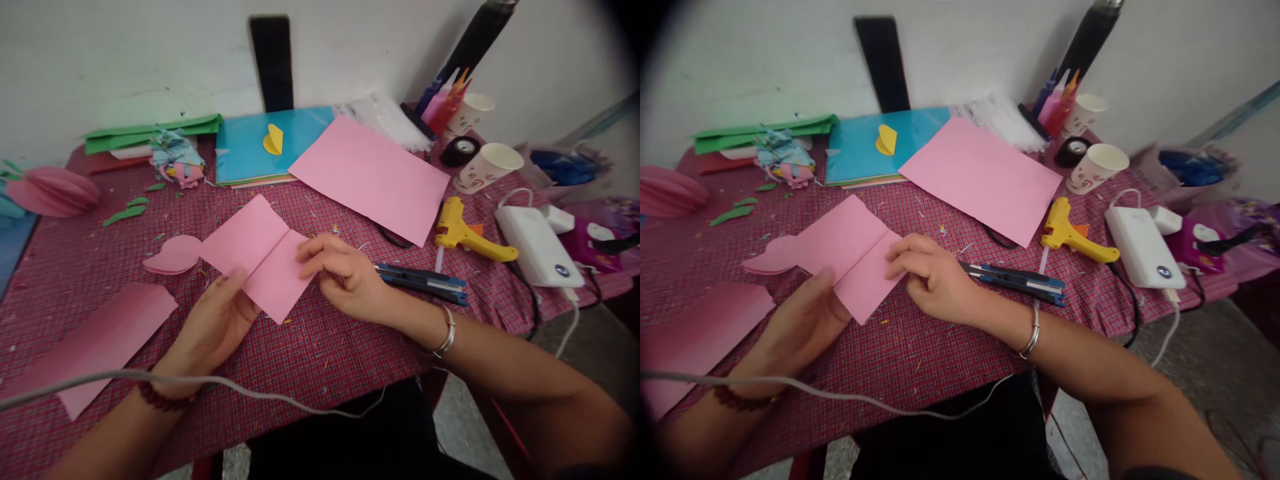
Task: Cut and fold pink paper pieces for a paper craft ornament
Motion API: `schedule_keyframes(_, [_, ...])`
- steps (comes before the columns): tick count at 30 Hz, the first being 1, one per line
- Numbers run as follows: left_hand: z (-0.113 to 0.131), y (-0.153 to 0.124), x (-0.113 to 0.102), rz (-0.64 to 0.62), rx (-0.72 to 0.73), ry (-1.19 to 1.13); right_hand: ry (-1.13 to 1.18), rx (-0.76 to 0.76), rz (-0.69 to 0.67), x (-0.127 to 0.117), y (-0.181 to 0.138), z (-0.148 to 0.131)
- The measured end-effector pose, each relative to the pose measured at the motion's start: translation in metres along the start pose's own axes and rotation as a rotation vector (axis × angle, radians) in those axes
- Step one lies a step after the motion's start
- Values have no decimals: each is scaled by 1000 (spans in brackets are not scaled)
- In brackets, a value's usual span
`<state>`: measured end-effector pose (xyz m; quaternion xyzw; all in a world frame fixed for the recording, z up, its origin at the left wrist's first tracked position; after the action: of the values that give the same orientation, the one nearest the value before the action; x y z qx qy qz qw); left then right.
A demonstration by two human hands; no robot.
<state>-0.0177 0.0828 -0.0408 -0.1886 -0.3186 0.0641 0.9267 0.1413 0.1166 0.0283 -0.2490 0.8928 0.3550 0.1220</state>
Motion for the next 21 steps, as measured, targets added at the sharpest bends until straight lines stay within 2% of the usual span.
schedule_keyframes(4, [3, 1, -12, 98, 76, 58, 36, -3, -43, 0, 0, -3])
schedule_keyframes(7, [5, 1, -14, 112, 109, 72, 43, 83, 55, -11, 2, 3])
schedule_keyframes(9, [5, 0, -16, 128, 94, 79, 52, 178, 133, -18, 1, 12])
schedule_keyframes(11, [3, 0, -17, 132, 65, 89, 109, 294, 155, -18, -1, 25])
schedule_keyframes(16, [2, -2, -16, 119, 29, 105, 377, 481, 46, -1, -5, 43])
schedule_keyframes(21, [-6, -7, -23, 278, -98, 118, 522, 579, 50, 7, -8, 48])
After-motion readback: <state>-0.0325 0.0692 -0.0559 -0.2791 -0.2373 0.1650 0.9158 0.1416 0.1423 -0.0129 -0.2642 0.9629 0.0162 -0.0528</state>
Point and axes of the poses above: each hand's wrist, its own y-axis towards the middle knuckle, its own x-axis out of the palm, z = x × y, the point moved 8 cm from there along y, towards the middle knuckle, and after that the axes turned 1 degree about -y, right-handed, at the moved point
